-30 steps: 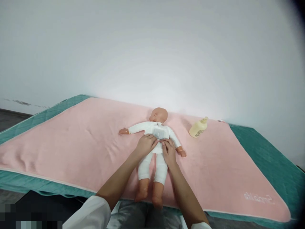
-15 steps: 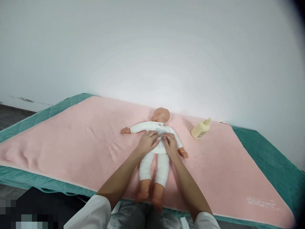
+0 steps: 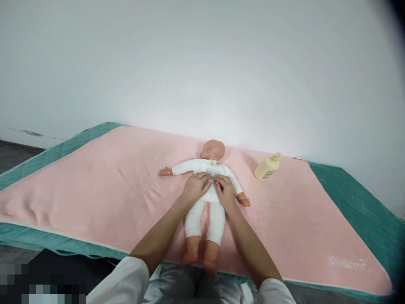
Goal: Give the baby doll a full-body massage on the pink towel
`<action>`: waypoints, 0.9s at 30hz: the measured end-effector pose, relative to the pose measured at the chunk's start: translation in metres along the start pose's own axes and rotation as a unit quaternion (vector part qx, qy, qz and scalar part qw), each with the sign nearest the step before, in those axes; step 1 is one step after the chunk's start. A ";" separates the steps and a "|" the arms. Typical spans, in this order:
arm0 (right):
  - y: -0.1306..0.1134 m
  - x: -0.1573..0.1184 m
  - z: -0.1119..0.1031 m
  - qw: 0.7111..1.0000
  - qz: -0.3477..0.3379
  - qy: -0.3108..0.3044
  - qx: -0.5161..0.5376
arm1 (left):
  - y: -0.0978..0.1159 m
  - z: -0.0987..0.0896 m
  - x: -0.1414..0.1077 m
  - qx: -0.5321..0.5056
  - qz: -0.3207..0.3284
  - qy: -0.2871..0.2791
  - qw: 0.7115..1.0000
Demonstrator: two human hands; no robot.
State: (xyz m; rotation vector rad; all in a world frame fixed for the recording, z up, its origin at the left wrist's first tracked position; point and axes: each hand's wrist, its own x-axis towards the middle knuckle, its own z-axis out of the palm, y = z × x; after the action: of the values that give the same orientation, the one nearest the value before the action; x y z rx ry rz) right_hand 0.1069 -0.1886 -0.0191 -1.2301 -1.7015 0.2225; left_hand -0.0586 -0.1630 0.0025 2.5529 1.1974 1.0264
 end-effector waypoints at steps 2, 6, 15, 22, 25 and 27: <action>0.000 0.000 0.001 1.000 -0.007 0.001 -0.005 | 0.003 -0.002 0.003 0.018 0.007 -0.009 1.000; 0.001 0.001 0.003 0.999 -0.017 0.005 -0.031 | 0.008 -0.002 0.014 0.049 0.015 -0.013 0.999; 0.004 0.003 0.007 0.999 -0.005 -0.024 -0.049 | 0.002 0.010 0.018 0.051 -0.005 0.012 0.999; 0.003 0.003 0.006 0.998 -0.003 -0.037 -0.040 | 0.003 0.013 0.017 0.061 -0.020 0.016 0.998; 0.003 0.008 0.005 0.998 -0.009 -0.044 -0.035 | 0.003 0.014 0.018 0.055 -0.023 0.022 0.998; 0.004 0.016 0.006 0.999 -0.009 -0.047 -0.027 | 0.002 0.014 0.018 0.041 -0.020 0.035 0.998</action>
State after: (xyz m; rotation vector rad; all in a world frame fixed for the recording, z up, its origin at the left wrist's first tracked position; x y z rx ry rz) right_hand 0.1048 -0.1721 -0.0147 -1.2607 -1.8083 0.2282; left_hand -0.0398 -0.1492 0.0020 2.5625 1.3296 1.0874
